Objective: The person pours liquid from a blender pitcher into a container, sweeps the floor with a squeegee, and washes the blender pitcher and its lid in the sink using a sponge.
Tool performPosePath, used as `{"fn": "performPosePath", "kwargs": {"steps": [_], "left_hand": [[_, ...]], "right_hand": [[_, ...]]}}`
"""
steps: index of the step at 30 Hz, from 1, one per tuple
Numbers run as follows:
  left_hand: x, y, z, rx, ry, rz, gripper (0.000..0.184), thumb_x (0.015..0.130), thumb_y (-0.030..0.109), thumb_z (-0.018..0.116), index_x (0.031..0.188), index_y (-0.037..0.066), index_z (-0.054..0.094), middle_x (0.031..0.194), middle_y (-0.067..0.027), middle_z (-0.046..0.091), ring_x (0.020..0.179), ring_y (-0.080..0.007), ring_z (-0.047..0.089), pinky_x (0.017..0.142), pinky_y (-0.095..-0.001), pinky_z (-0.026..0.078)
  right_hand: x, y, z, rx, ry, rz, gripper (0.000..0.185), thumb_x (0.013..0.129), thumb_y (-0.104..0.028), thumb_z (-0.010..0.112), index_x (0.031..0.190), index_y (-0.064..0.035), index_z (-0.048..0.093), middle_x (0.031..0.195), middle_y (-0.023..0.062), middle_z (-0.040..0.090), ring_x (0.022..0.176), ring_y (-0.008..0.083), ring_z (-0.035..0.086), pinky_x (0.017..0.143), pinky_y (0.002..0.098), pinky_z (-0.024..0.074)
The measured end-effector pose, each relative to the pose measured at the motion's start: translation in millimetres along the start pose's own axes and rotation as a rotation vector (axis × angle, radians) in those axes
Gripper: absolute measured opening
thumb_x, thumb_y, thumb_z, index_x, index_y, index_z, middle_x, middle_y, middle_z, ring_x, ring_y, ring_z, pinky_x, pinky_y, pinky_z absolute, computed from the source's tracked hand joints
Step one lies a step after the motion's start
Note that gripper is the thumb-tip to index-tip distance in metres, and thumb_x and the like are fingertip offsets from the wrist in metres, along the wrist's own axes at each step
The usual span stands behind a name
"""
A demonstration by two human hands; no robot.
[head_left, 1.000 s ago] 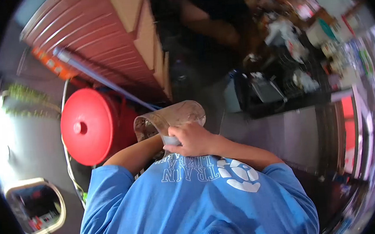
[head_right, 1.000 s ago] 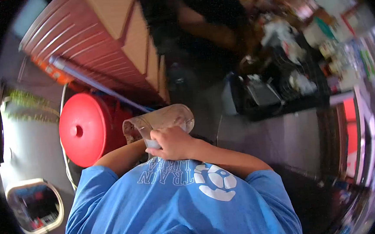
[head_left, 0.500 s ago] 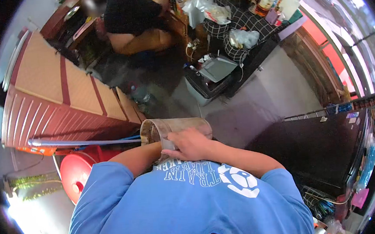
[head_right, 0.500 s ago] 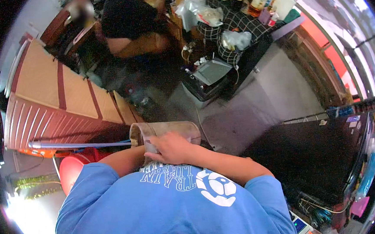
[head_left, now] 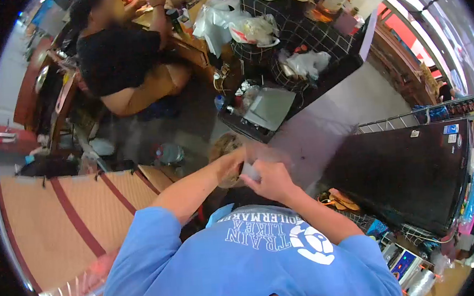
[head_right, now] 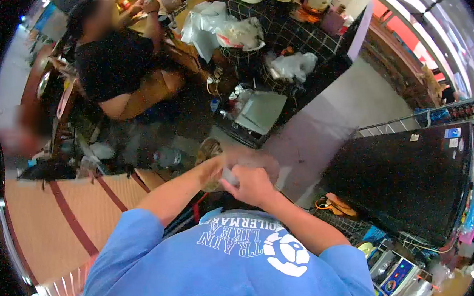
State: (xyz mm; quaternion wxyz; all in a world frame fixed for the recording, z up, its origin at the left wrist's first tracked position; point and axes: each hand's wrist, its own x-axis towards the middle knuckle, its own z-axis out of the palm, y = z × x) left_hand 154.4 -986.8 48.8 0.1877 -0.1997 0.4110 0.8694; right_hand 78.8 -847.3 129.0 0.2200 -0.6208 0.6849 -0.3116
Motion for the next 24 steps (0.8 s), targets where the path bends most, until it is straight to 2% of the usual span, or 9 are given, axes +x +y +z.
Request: {"fn": "performPosePath", "kwargs": {"steps": [5,8,11,15,17,19,21,23,24], "left_hand": [[53,34,-107,-0.29,0.371,-0.248,0.033,0.09,0.042,0.056,0.104,0.015,0.067,0.094,-0.0047,0.069,0.076,-0.0188,0.064,0.065,-0.0344,0.05],[84,46,-142,-0.182,0.504,-0.366,0.034,0.091,0.039,0.055,0.101,0.009,0.069,0.098,-0.0085,0.07,0.076,-0.0239,0.066,0.071,-0.0389,0.053],[99,52,-149,-0.188,0.47,-0.325,0.029,0.091,0.038,0.056,0.097,0.013,0.07,0.092,-0.006,0.071,0.071,-0.0225,0.065,0.067,-0.0362,0.052],[125,33,-182,-0.259,0.395,-0.26,0.026,0.091,0.036,0.057,0.095,0.014,0.069,0.089,-0.0038,0.07,0.074,-0.02,0.066,0.067,-0.034,0.053],[119,53,-182,-0.361,0.288,-0.213,0.022,0.092,0.033,0.057,0.091,0.014,0.068,0.089,-0.0024,0.069,0.076,-0.0182,0.066,0.067,-0.0323,0.053],[124,62,-198,-0.448,0.264,-0.194,0.021,0.093,0.031,0.055,0.092,0.013,0.067,0.09,-0.0042,0.069,0.079,-0.0195,0.068,0.07,-0.035,0.055],[120,92,-203,-0.385,0.305,-0.34,0.023,0.094,0.032,0.053,0.097,0.012,0.066,0.092,-0.0065,0.069,0.081,-0.0226,0.068,0.072,-0.0377,0.056],[126,95,-228,-0.399,0.162,-0.131,0.037,0.096,0.042,0.049,0.109,0.01,0.063,0.099,-0.009,0.068,0.09,-0.0279,0.068,0.079,-0.0462,0.056],[134,96,-243,-0.43,0.262,-0.202,0.034,0.094,0.04,0.051,0.102,0.01,0.064,0.094,-0.0088,0.068,0.084,-0.0264,0.067,0.078,-0.0443,0.056]], "right_hand": [[67,20,12,0.004,0.145,0.274,0.04,0.083,-0.034,0.073,0.075,0.0008,0.055,0.066,0.0222,0.061,0.061,0.0419,0.061,0.055,0.0468,0.0474],[87,35,27,0.001,0.183,0.424,0.04,0.084,-0.034,0.072,0.077,0.0012,0.055,0.065,0.0234,0.06,0.063,0.043,0.062,0.056,0.0468,0.0475],[101,44,35,0.0,0.272,0.54,0.039,0.085,-0.034,0.071,0.079,0.0016,0.055,0.065,0.0243,0.06,0.064,0.0439,0.062,0.056,0.0475,0.0474],[114,60,40,-0.021,0.289,0.709,0.039,0.086,-0.033,0.07,0.08,0.0026,0.056,0.067,0.0259,0.061,0.065,0.0454,0.062,0.058,0.0499,0.0483],[117,70,43,-0.013,0.28,0.797,0.039,0.086,-0.033,0.07,0.081,0.003,0.056,0.068,0.0264,0.062,0.066,0.0459,0.062,0.058,0.0508,0.0487],[118,83,49,-0.047,0.323,0.73,0.042,0.089,-0.037,0.066,0.08,0.0022,0.056,0.062,0.0245,0.061,0.059,0.0439,0.062,0.055,0.0508,0.0495],[121,92,54,-0.06,0.329,0.76,0.043,0.089,-0.038,0.066,0.08,0.0024,0.056,0.062,0.0245,0.061,0.059,0.0439,0.062,0.056,0.0507,0.0498],[125,97,54,-0.075,0.335,0.792,0.044,0.09,-0.039,0.065,0.08,0.0026,0.056,0.062,0.0246,0.061,0.06,0.0439,0.062,0.056,0.0506,0.05],[127,97,52,-0.02,0.325,0.808,0.045,0.09,-0.04,0.064,0.08,0.0025,0.056,0.063,0.0246,0.061,0.06,0.0438,0.063,0.056,0.0505,0.0502]]}}
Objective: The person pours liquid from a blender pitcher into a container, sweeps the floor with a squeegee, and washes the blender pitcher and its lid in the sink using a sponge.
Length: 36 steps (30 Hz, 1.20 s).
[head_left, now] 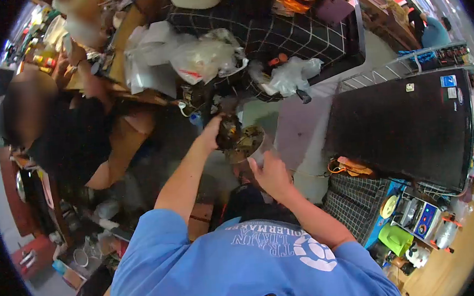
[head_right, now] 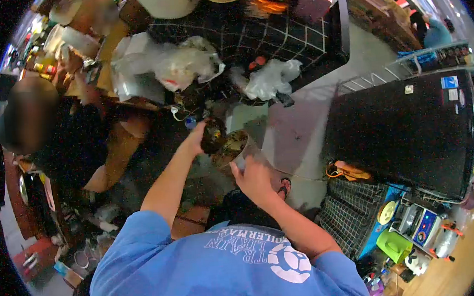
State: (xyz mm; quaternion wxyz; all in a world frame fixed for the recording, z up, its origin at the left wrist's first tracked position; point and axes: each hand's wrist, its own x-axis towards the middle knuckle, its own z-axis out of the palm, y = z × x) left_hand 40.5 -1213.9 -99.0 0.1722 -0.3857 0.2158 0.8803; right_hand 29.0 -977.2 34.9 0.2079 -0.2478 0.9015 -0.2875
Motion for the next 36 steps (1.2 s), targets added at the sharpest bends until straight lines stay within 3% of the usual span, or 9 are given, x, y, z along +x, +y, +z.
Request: {"fn": "performPosePath", "kwargs": {"steps": [1,4,6,10,16,20,25,30,36], "left_hand": [[-13,16,17,-0.033,0.11,-0.053,0.031,0.093,0.038,0.054,0.096,0.009,0.066,0.089,-0.0087,0.068,0.079,-0.0248,0.067,0.076,-0.0424,0.057],[22,22,-25,-0.103,0.122,0.064,0.035,0.096,0.039,0.051,0.103,0.007,0.066,0.096,-0.0102,0.068,0.085,-0.0257,0.066,0.083,-0.0437,0.056],[51,25,-43,-0.058,0.079,0.194,0.039,0.099,0.038,0.048,0.119,0.007,0.062,0.113,-0.0121,0.066,0.098,-0.0274,0.065,0.088,-0.0425,0.054],[164,-12,-109,0.017,0.146,0.226,0.039,0.098,0.035,0.049,0.119,0.006,0.062,0.113,-0.0137,0.066,0.099,-0.029,0.064,0.088,-0.043,0.053],[198,-10,-106,0.605,0.395,0.384,0.037,0.095,0.031,0.05,0.119,0.005,0.062,0.114,-0.0168,0.065,0.1,-0.0323,0.063,0.089,-0.0439,0.052],[190,-12,-107,1.154,0.494,0.503,0.036,0.094,0.027,0.051,0.119,0.004,0.062,0.115,-0.0189,0.064,0.101,-0.0344,0.063,0.089,-0.0445,0.052],[237,-36,-134,1.674,0.51,0.297,0.036,0.092,0.024,0.052,0.119,0.003,0.062,0.115,-0.0216,0.063,0.102,-0.0372,0.062,0.089,-0.0453,0.051],[262,-55,-155,1.89,0.463,0.092,0.036,0.09,0.02,0.053,0.119,0.002,0.062,0.116,-0.0242,0.062,0.103,-0.0399,0.062,0.089,-0.046,0.05],[190,-57,-142,1.957,0.453,0.34,0.036,0.087,0.015,0.054,0.119,0.001,0.062,0.117,-0.0274,0.061,0.104,-0.0431,0.061,0.09,-0.047,0.049]], "right_hand": [[1,-1,-1,0.042,-0.03,0.025,0.046,0.09,-0.041,0.064,0.079,0.0024,0.056,0.064,0.0246,0.061,0.06,0.0437,0.063,0.056,0.0505,0.0503],[2,5,-2,-0.036,-0.069,0.057,0.044,0.09,-0.04,0.065,0.081,0.0021,0.056,0.065,0.0237,0.062,0.06,0.0425,0.063,0.056,0.0501,0.0507],[0,7,-5,-0.045,-0.031,0.004,0.043,0.089,-0.039,0.066,0.082,0.0021,0.056,0.066,0.0234,0.062,0.061,0.0429,0.063,0.056,0.0501,0.0507],[-7,21,2,-0.057,-0.021,-0.023,0.039,0.088,-0.035,0.068,0.086,0.0021,0.055,0.066,0.0219,0.063,0.061,0.0431,0.063,0.056,0.0497,0.0501],[-21,20,-7,0.094,-0.115,0.096,0.037,0.087,-0.033,0.069,0.086,0.0015,0.055,0.063,0.0217,0.061,0.059,0.0426,0.062,0.054,0.0494,0.0487],[-24,28,-12,0.135,-0.04,0.011,0.037,0.087,-0.032,0.07,0.085,0.002,0.055,0.062,0.0222,0.06,0.06,0.0434,0.061,0.055,0.0493,0.048],[-31,48,-5,0.178,-0.088,-0.013,0.038,0.086,-0.032,0.071,0.083,0.0022,0.053,0.067,0.0237,0.06,0.062,0.0414,0.062,0.056,0.0477,0.0477],[-47,37,-13,0.231,-0.167,0.079,0.038,0.086,-0.032,0.071,0.081,0.0015,0.053,0.071,0.0248,0.061,0.063,0.0421,0.062,0.055,0.0473,0.047],[-58,24,-24,0.193,-0.061,-0.022,0.038,0.086,-0.032,0.07,0.084,0.0026,0.055,0.075,0.0261,0.061,0.066,0.0443,0.061,0.057,0.0474,0.0469]]}}
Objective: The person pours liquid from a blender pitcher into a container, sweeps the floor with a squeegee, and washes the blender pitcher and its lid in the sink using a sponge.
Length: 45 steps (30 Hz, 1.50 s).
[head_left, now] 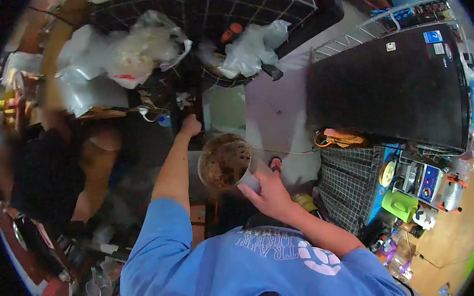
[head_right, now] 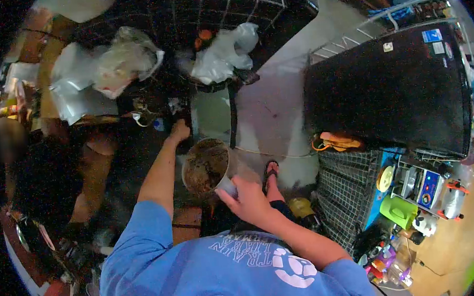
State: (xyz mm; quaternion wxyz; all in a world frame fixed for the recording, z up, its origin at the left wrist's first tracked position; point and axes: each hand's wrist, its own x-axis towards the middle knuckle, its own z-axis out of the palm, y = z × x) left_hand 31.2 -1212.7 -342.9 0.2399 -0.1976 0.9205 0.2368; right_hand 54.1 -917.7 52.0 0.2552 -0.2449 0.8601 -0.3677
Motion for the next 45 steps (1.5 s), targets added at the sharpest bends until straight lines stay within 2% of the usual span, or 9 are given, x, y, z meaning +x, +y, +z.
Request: {"fn": "performPosePath", "kwargs": {"steps": [7,11,16,21,27,31,37,39,45], "left_hand": [[-124,46,-167,-0.422,0.33,0.147,0.029,0.093,0.022,0.06,0.111,0.0,0.068,0.098,-0.011,0.072,0.091,-0.0286,0.068,0.08,-0.0389,0.052],[-202,97,-244,-1.168,-0.088,0.058,0.027,0.093,0.019,0.062,0.11,0.0,0.069,0.094,-0.0062,0.072,0.079,-0.013,0.066,0.076,-0.0307,0.052],[-257,152,-245,-0.746,-0.665,0.347,0.023,0.09,0.021,0.064,0.101,0.002,0.072,0.091,-0.0097,0.072,0.084,-0.0176,0.067,0.078,-0.0341,0.053],[-224,180,-195,0.194,-0.506,0.624,0.033,0.082,0.021,0.066,0.113,0.011,0.068,0.101,-0.0189,0.069,0.094,-0.0377,0.065,0.084,-0.042,0.051],[-227,209,-235,-0.059,0.215,1.077,0.033,0.087,0.019,0.057,0.118,0.008,0.064,0.107,-0.0183,0.067,0.098,-0.0351,0.065,0.085,-0.0452,0.051],[-280,267,-278,0.442,-0.471,0.669,0.034,0.082,0.013,0.057,0.115,0.009,0.063,0.11,-0.0139,0.067,0.106,-0.0315,0.063,0.089,-0.0431,0.051],[-271,301,-259,0.422,0.416,0.979,0.03,0.082,0.014,0.061,0.11,0.007,0.071,0.118,-0.0133,0.066,0.111,-0.032,0.063,0.091,-0.0449,0.051],[-278,332,-259,0.667,-0.385,0.492,0.031,0.084,0.016,0.062,0.112,0.008,0.07,0.119,-0.0137,0.066,0.112,-0.0321,0.063,0.093,-0.0443,0.05],[-228,376,-242,0.495,0.204,0.6,0.018,0.082,0.02,0.061,0.092,0.011,0.073,0.099,-0.0106,0.072,0.091,-0.0271,0.07,0.073,-0.0409,0.056]], "right_hand": [[4,-3,-5,0.085,-0.012,0.172,0.043,0.084,-0.037,0.07,0.088,0.0043,0.059,0.075,0.026,0.062,0.072,0.0413,0.063,0.064,0.0467,0.0473],[5,-4,-12,0.014,0.016,0.051,0.042,0.081,-0.036,0.074,0.085,0.0033,0.061,0.078,0.0247,0.064,0.073,0.0386,0.064,0.067,0.0451,0.0488],[5,-23,-39,0.095,-0.037,-0.016,0.04,0.076,-0.034,0.079,0.082,0.0019,0.062,0.074,0.023,0.064,0.069,0.0376,0.064,0.064,0.0438,0.0491],[-1,-16,-46,-0.023,-0.057,-0.156,0.037,0.071,-0.029,0.082,0.087,0.0005,0.065,0.075,0.0195,0.065,0.068,0.0355,0.064,0.063,0.0398,0.0497],[-11,-18,-91,0.108,0.001,-0.235,0.037,0.067,-0.028,0.084,0.086,-0.0008,0.067,0.075,0.0168,0.067,0.066,0.0263,0.067,0.064,0.0364,0.0508],[-16,-14,-116,0.074,0.018,-0.352,0.039,0.063,-0.029,0.087,0.082,-0.0013,0.067,0.073,0.0121,0.068,0.064,0.0173,0.065,0.063,0.0317,0.0507],[-21,17,-152,0.144,0.197,-0.593,0.045,0.056,-0.035,0.093,0.079,-0.0048,0.069,0.061,0.0106,0.058,0.051,0.0226,0.055,0.054,0.0323,0.0469],[-22,5,-169,0.057,0.182,-0.643,0.045,0.054,-0.035,0.093,0.073,-0.0049,0.066,0.059,0.0102,0.055,0.049,0.0222,0.052,0.053,0.0321,0.0449],[-23,22,-200,-0.018,0.181,-0.773,0.053,0.047,-0.041,0.094,0.067,-0.0053,0.062,0.059,0.0082,0.057,0.05,0.0215,0.054,0.052,0.0294,0.0426]]}}
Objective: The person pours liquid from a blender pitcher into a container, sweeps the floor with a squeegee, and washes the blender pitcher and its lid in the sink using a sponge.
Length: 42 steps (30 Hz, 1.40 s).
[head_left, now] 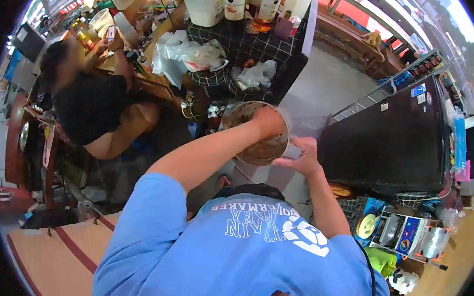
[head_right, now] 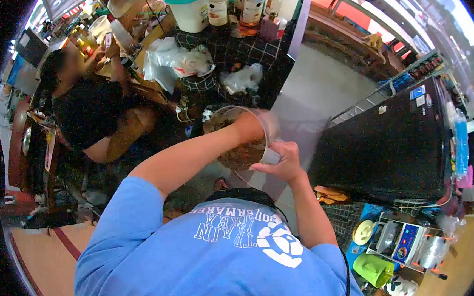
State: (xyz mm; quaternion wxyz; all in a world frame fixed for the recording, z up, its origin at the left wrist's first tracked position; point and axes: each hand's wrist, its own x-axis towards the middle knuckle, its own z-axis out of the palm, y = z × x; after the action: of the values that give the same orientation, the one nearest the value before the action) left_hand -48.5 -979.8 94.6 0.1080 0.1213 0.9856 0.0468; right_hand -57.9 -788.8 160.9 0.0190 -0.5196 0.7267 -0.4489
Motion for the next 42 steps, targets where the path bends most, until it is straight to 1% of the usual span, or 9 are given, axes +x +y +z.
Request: {"fn": "performPosePath", "kwargs": {"steps": [1,3,7,10,25,27,33,37,42], "left_hand": [[8,6,9,-0.157,0.22,-0.058,0.017,0.079,0.017,0.061,0.09,0.011,0.074,0.095,-0.0119,0.072,0.089,-0.0294,0.07,0.073,-0.0421,0.055],[45,18,-15,0.166,0.1,0.093,0.015,0.075,0.024,0.065,0.074,0.013,0.075,0.074,-0.0098,0.071,0.075,-0.0284,0.07,0.067,-0.0387,0.055],[57,52,20,-0.049,0.018,0.051,0.027,0.074,0.018,0.062,0.099,0.012,0.071,0.098,-0.0142,0.071,0.091,-0.0317,0.067,0.075,-0.0458,0.054],[69,56,70,-0.361,0.137,-0.077,0.028,0.073,0.018,0.063,0.098,0.01,0.071,0.096,-0.0139,0.07,0.09,-0.0319,0.067,0.081,-0.0466,0.052],[-3,135,-129,0.028,0.017,-0.176,0.027,0.071,0.027,0.069,0.092,0.012,0.077,0.095,-0.0124,0.072,0.086,-0.0304,0.07,0.076,-0.0426,0.055],[50,118,-55,0.027,-0.003,-0.205,0.027,0.072,0.026,0.069,0.093,0.012,0.077,0.096,-0.0117,0.073,0.087,-0.0303,0.07,0.077,-0.0421,0.055],[4,131,-50,-0.129,0.17,-0.107,0.022,0.075,0.025,0.066,0.09,0.01,0.074,0.092,-0.0128,0.071,0.086,-0.0306,0.069,0.076,-0.0424,0.054],[-75,153,-111,-0.016,0.454,-0.401,0.02,0.077,0.024,0.064,0.087,0.009,0.071,0.09,-0.0136,0.071,0.085,-0.0308,0.069,0.075,-0.0426,0.054],[-65,134,-30,0.067,0.59,-0.297,0.019,0.08,0.018,0.063,0.094,0.007,0.071,0.101,-0.0183,0.069,0.094,-0.0327,0.067,0.08,-0.0425,0.054]], "right_hand": [[1,-4,-11,-0.053,0.023,-0.072,0.053,0.046,-0.042,0.094,0.065,-0.006,0.059,0.057,0.0075,0.055,0.049,0.0215,0.052,0.051,0.0296,0.0418],[5,-17,-31,-0.101,0.034,-0.148,0.054,0.045,-0.042,0.095,0.065,-0.0061,0.059,0.057,0.0073,0.055,0.049,0.0218,0.053,0.052,0.0294,0.0421],[-8,-18,-54,-0.149,0.143,-0.272,0.057,0.042,-0.043,0.095,0.066,-0.006,0.06,0.057,0.0074,0.056,0.048,0.0227,0.053,0.051,0.0298,0.0424],[-16,-12,-65,-0.07,0.169,-0.226,0.057,0.043,-0.041,0.095,0.065,-0.0055,0.057,0.054,0.0067,0.052,0.046,0.0212,0.049,0.048,0.03,0.0405],[-48,-69,-104,-0.121,0.153,-0.398,0.057,0.048,-0.045,0.093,0.06,-0.0063,0.053,0.05,0.0048,0.045,0.043,0.02,0.044,0.047,0.0304,0.037],[-54,-68,-105,-0.088,0.17,-0.418,0.058,0.047,-0.046,0.093,0.061,-0.0063,0.053,0.051,0.005,0.046,0.043,0.02,0.044,0.048,0.0303,0.0371],[-68,-61,-102,-0.135,0.189,-0.418,0.06,0.045,-0.047,0.094,0.06,-0.0068,0.052,0.05,0.0048,0.045,0.044,0.0202,0.044,0.047,0.0293,0.0351],[-72,-59,-96,-0.106,0.205,-0.438,0.06,0.045,-0.044,0.095,0.058,-0.0075,0.049,0.049,0.0038,0.04,0.043,0.0196,0.039,0.046,0.0307,0.0321],[-63,-85,-99,-0.13,0.289,-0.456,0.063,0.047,-0.042,0.095,0.056,-0.009,0.042,0.05,0.0037,0.035,0.043,0.0188,0.035,0.045,0.0314,0.0296]]}}
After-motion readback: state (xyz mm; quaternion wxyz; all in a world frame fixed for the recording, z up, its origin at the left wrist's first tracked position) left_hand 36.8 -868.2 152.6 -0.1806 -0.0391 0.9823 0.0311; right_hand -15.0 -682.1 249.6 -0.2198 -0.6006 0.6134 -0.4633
